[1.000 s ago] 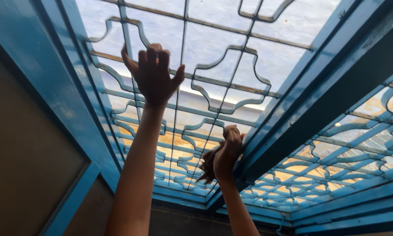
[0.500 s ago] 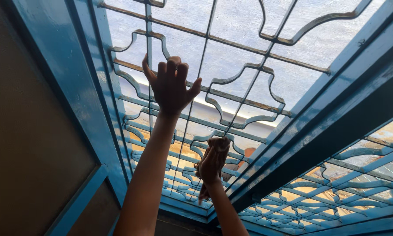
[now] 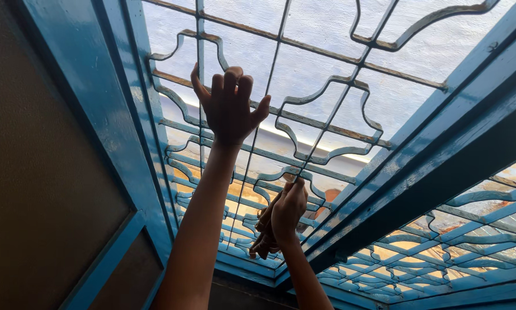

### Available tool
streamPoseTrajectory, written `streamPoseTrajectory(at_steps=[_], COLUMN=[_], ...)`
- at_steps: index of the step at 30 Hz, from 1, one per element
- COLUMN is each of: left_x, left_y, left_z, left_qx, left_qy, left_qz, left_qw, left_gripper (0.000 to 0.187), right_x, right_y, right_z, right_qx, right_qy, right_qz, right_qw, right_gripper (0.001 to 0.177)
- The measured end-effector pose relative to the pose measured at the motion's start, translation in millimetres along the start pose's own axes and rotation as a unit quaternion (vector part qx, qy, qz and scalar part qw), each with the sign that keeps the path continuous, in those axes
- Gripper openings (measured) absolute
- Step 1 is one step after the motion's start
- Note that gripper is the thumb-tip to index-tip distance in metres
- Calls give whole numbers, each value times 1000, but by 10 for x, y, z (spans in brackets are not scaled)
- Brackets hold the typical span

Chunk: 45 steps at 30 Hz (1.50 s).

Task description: The person cleans a blue metal window frame and its glass panes using a cloth by hand, reaching upward to wipe the bars and the surface of the glass across different sections.

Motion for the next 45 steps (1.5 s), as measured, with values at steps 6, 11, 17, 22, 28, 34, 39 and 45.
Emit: streamPoseTrajectory(at_steps=[6, 11, 17, 22, 28, 34, 39, 45], left_x=[35, 4, -12, -15, 3, 46, 38, 26], left_y=[13, -1, -5, -3, -14, 12, 26, 18], left_z=[-61, -25, -12, -2, -22, -43, -40, -56], left_qx=[0, 14, 15, 14, 9, 13, 13, 18], left_qy=[-4, -16, -18, -14, -10, -14, -9, -18], left_qz=[8, 15, 9, 10, 7, 15, 11, 5], left_qw=[1000, 1000, 1000, 1000, 1000, 1000, 1000, 1000], left_gripper=[50, 52, 52, 53, 52, 52, 51, 51], right_x=[87, 307, 118, 87, 261, 302, 345, 615], right_y=[-281, -433, 61, 80, 3, 560, 810, 477], right_z=[231, 68, -93, -396, -688, -546, -276, 19], right_qx=[83, 218, -26, -127, -209, -243, -210, -68], right_qy=[196, 251, -33, -85, 24, 57, 138, 386], right_qz=[117, 154, -57, -109, -136, -152, -222, -231], right_qw=[970, 930, 997, 982, 968, 956, 942, 891], right_gripper=[14, 16, 12, 56, 61, 67, 67, 45])
Point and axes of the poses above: each hand's wrist, its own z-axis towards the middle knuckle, its own x-axis out of the palm, y = z × x, the point moved 8 cm from there along z, towards the middle knuckle
